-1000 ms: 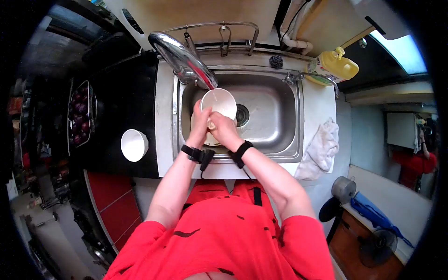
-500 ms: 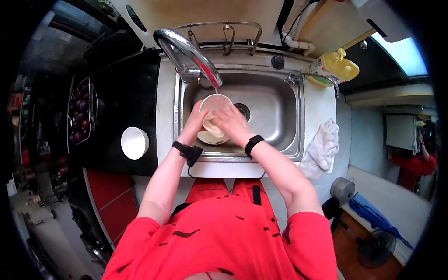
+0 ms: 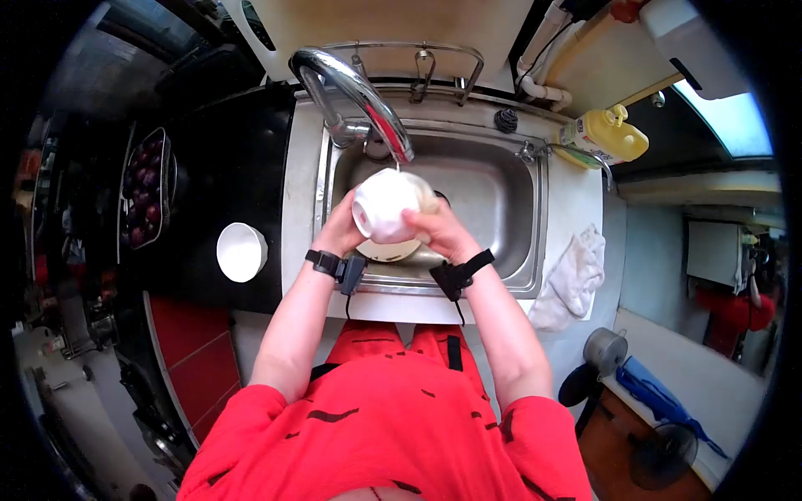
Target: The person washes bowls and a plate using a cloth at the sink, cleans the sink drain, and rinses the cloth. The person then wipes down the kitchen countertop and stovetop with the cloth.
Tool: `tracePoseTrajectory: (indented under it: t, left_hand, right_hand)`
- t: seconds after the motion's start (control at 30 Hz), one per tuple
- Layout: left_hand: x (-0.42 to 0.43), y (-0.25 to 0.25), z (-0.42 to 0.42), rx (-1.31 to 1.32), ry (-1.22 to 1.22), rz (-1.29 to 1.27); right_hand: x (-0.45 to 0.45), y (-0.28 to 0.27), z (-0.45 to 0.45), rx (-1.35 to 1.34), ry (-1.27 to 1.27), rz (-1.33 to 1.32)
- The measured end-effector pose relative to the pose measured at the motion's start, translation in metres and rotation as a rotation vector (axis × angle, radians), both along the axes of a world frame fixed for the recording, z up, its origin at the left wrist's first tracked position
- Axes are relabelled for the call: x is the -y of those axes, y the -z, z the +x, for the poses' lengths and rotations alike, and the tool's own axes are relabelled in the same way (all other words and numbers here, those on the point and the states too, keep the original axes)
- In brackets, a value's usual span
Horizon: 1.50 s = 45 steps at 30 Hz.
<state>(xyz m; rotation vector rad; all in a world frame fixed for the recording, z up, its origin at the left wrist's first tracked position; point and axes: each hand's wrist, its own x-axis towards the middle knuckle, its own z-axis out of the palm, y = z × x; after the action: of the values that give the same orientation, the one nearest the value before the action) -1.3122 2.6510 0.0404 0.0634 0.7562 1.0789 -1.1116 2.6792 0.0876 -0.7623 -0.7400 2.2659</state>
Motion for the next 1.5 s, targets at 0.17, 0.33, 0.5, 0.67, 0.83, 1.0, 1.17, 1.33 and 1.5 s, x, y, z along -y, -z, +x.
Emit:
tracePoseTrajectory:
  t: [0.17, 0.33, 0.5, 0.67, 0.83, 1.0, 1.17, 1.33, 1.5]
  left_hand:
    - [0.015, -0.026, 0.009, 0.288, -0.234, 0.121]
    - [0.012, -0.033, 0.030, 0.204, -0.387, -0.018]
    - [0.009, -0.037, 0.034, 0.231, -0.526, -0.065]
    - [0.010, -0.042, 0.040, -0.142, -0.428, 0.058]
    - [0.015, -0.030, 0.025, -0.272, -0.168, 0.185]
    - [0.033, -0.058, 0.027, -0.572, 0.025, 0.291]
    - [0.023, -0.041, 0.015, -0.170, -0.322, 0.244]
    - [0.019, -0.042, 0.019, -0.081, -0.442, 0.192]
    - [0.012, -0.046, 0.031, -0.238, -0.420, 0.239]
  right_hand:
    - [-0.034, 0.023, 0.000, 0.070, 0.152, -0.044]
    - [-0.029, 0.049, -0.019, 0.724, 0.413, 0.389]
    - [0.031, -0.006, -0.043, 0.880, 0.542, 1.074]
    - [0.024, -0.017, -0.040, 1.033, 0.231, 1.628]
    - [-0.018, -0.019, -0.046, 1.015, 0.254, 1.689]
    - [-0.059, 0.014, -0.020, 0.592, -0.118, 0.373]
    - [-0.011, 0.044, -0.027, 0.107, 0.364, -0.260]
    - [0.003, 0.024, -0.040, 0.648, 0.508, 0.585]
    - [-0.002, 0.000, -0.042, 0.880, 0.496, 1.010]
